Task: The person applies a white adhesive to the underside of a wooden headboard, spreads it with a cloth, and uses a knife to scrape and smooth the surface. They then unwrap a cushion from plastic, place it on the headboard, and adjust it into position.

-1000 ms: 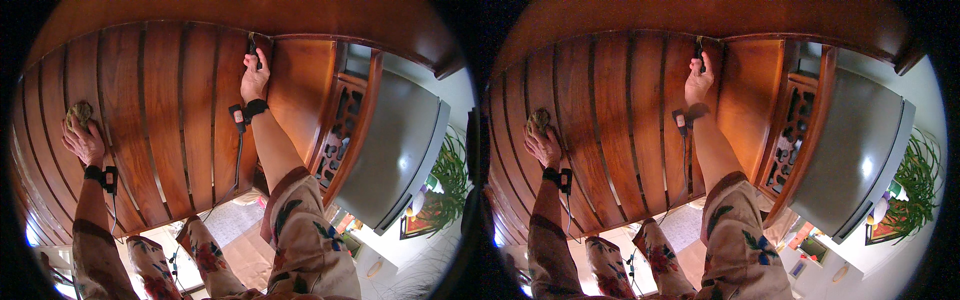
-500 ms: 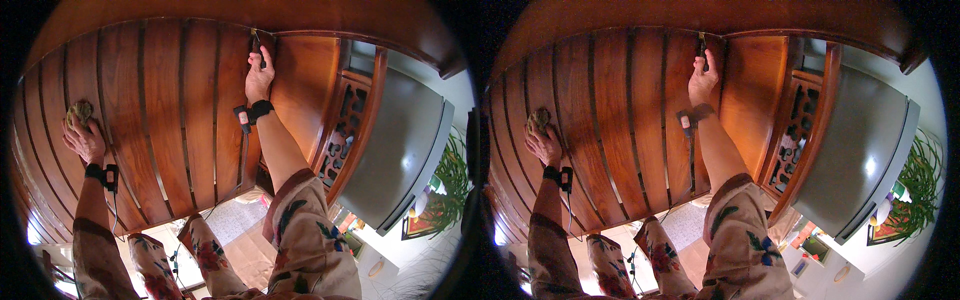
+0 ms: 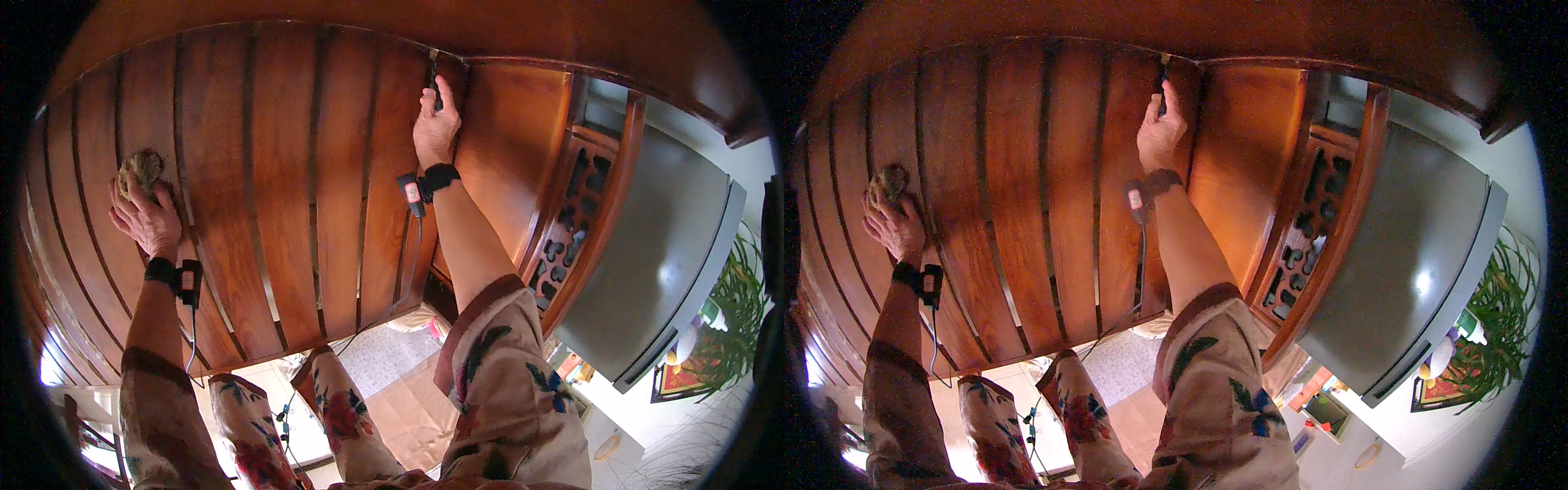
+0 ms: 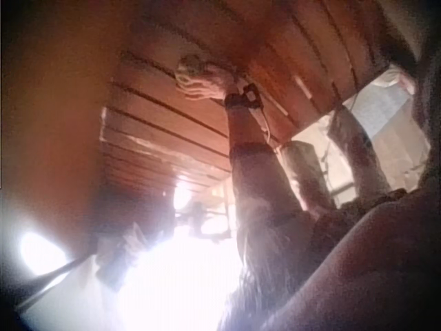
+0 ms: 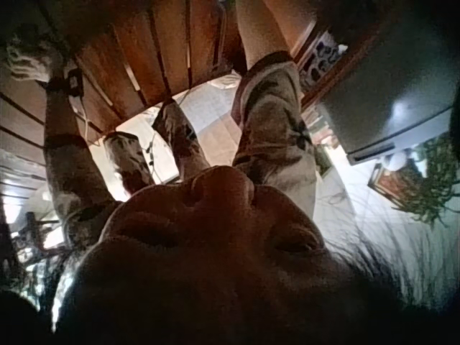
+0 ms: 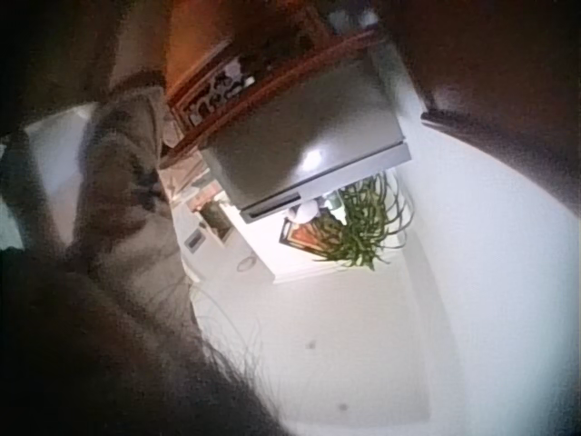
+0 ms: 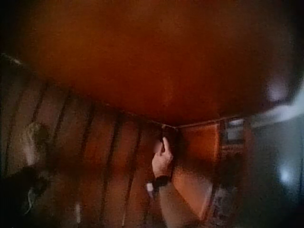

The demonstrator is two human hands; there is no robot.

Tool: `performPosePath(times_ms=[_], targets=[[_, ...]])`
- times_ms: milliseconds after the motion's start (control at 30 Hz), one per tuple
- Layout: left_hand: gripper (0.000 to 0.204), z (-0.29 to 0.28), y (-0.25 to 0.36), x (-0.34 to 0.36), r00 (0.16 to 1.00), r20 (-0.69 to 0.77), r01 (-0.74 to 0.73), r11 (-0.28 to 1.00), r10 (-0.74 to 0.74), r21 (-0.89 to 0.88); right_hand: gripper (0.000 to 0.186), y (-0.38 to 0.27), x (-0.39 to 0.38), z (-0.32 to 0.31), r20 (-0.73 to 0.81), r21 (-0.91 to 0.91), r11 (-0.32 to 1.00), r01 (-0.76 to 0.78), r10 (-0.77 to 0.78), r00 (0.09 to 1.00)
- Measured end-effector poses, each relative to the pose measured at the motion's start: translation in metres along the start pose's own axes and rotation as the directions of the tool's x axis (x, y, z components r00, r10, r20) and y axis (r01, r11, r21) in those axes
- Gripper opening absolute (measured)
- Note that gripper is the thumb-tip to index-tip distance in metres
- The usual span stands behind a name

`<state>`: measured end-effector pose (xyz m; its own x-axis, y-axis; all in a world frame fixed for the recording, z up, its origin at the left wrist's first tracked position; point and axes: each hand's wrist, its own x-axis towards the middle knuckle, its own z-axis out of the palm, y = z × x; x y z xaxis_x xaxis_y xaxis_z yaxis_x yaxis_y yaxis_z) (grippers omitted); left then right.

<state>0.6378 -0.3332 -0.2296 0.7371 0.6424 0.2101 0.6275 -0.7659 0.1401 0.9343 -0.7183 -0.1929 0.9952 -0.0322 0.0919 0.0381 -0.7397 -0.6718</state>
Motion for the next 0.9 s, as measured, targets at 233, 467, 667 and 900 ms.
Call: performPosePath(times_ms=[233,467,667,900], targets=[[0.058,-0.002,0.000,0.000,1.000,0.001,-0.004,1.000,0.004,-0.029,0.035,-0.011,0.008,-0.012,0.098,0.197,0.977,-0.085,0.067,0.993],[0.059,-0.002,-0.001,0.000,1.000,0.007,-0.001,0.999,0.001,-0.043,0.035,-0.023,0.007,-0.029,0.146,0.195,0.970,-0.144,0.116,0.982],[0.058,-0.006,0.003,0.002,1.000,0.021,0.018,0.999,-0.017,-0.030,0.036,-0.021,0.014,-0.030,0.203,0.217,0.955,-0.202,0.158,0.966],[0.056,-0.013,0.008,0.006,0.999,0.028,0.044,0.996,-0.042,-0.081,0.030,-0.033,0.006,-0.012,0.204,-0.408,0.855,0.322,-0.258,0.944]])
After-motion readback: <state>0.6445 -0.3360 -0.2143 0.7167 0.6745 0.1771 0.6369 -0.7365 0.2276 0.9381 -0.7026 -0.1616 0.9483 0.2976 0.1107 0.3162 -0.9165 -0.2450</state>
